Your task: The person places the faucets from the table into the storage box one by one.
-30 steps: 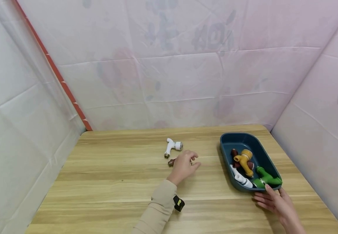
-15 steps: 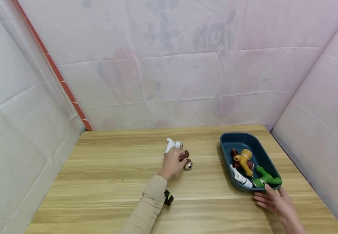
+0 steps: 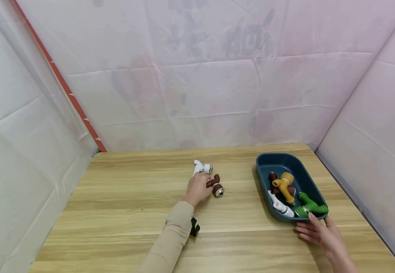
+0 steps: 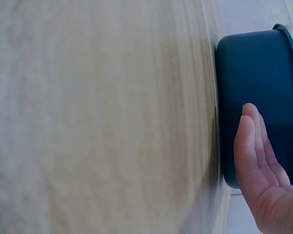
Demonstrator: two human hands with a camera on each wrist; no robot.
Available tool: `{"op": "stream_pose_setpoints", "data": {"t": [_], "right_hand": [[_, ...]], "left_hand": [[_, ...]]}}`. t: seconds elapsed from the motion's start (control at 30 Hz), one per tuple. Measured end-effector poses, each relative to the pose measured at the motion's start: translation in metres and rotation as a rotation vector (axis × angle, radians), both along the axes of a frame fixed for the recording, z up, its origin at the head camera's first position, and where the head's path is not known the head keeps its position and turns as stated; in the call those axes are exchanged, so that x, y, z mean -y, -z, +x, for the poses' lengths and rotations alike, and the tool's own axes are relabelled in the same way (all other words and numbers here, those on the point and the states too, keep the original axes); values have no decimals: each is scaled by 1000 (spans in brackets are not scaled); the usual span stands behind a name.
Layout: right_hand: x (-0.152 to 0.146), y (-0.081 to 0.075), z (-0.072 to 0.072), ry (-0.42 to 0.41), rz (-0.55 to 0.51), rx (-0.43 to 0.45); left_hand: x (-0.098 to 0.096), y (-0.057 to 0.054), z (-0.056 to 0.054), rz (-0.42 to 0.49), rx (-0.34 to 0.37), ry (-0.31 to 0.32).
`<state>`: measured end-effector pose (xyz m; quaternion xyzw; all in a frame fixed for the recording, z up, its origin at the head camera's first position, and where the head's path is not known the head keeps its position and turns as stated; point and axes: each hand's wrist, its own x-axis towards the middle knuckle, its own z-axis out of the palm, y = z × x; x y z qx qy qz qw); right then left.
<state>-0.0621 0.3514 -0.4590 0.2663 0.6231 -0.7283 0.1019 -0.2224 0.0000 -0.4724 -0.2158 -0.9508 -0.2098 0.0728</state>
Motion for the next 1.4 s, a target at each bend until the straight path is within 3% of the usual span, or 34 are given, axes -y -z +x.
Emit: {"op": "stream_pose_setpoints", "data": {"t": [0.33,0.8,1.07,1.4], "right_hand": [[-1,2,0,-1,4,-8],[1,-1,1,-12,22,-14],[1,-1,1,-15,21,-15],[0,0,1,-5,19,-7]], "left_hand": [[-4,3,-9,-38,106,-8],[-4,6,-13,-109,138,5],[-2,7,-14,-46,191,12],[2,12,-15,126,219,72]]}}
